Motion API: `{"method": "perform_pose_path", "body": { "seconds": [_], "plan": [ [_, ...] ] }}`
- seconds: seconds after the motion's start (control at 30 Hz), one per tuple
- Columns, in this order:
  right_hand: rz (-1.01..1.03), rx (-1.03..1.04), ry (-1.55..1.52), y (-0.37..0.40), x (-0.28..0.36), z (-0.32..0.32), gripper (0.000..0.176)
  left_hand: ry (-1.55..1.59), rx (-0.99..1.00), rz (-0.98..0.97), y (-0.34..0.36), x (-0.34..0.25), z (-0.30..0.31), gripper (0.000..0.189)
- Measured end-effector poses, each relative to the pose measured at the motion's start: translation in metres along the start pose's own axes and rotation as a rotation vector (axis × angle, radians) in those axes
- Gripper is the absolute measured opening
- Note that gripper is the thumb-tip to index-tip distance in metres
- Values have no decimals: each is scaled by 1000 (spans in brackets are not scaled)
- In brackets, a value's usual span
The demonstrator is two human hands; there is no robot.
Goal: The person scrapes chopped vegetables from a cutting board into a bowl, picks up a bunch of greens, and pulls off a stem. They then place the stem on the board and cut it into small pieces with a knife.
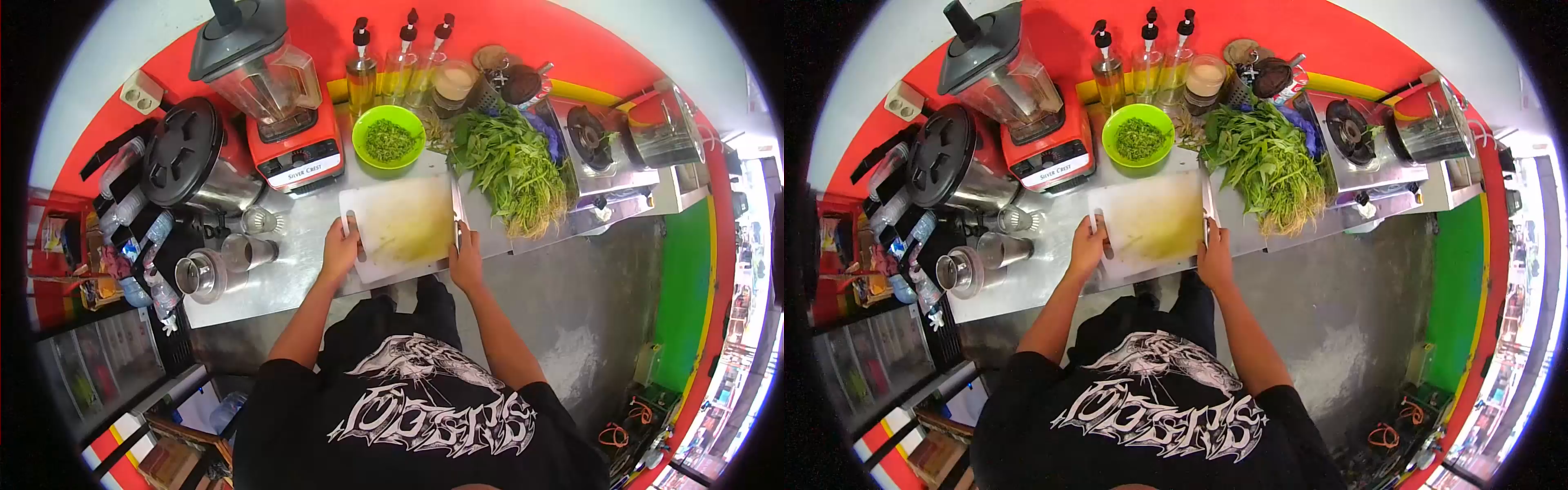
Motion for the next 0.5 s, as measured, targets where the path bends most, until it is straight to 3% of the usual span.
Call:
{"method": "perform_pose_path", "body": {
  "seconds": [0.13,0.2,0.3,0.43,0.5],
  "plan": [
    [-40,35,17,-2,-1,-8,63,-57,50,-90,-5,-7,12,31],
    [-35,27,22,-3,0,-10,64,-433,37,-216,8,-31,11,33],
    [-67,59,51,-5,2,-13,64,-694,62,-339,1,-22,22,33],
    [-44,112,137,-6,15,-9,64,-588,120,-290,0,-23,24,27],
    [-92,146,129,-5,17,-6,65,-641,251,-245,-2,-22,11,28]
  ]
}}
Point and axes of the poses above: each hand's wrist, its own y-axis away from the middle knuckle, its own z-axis out of the back of the hand, x = y × z, the point moved 9 cm from there along -y, towards the middle knuckle, and after that the axes turned 8 degrees about y, right-handed, at the moved point
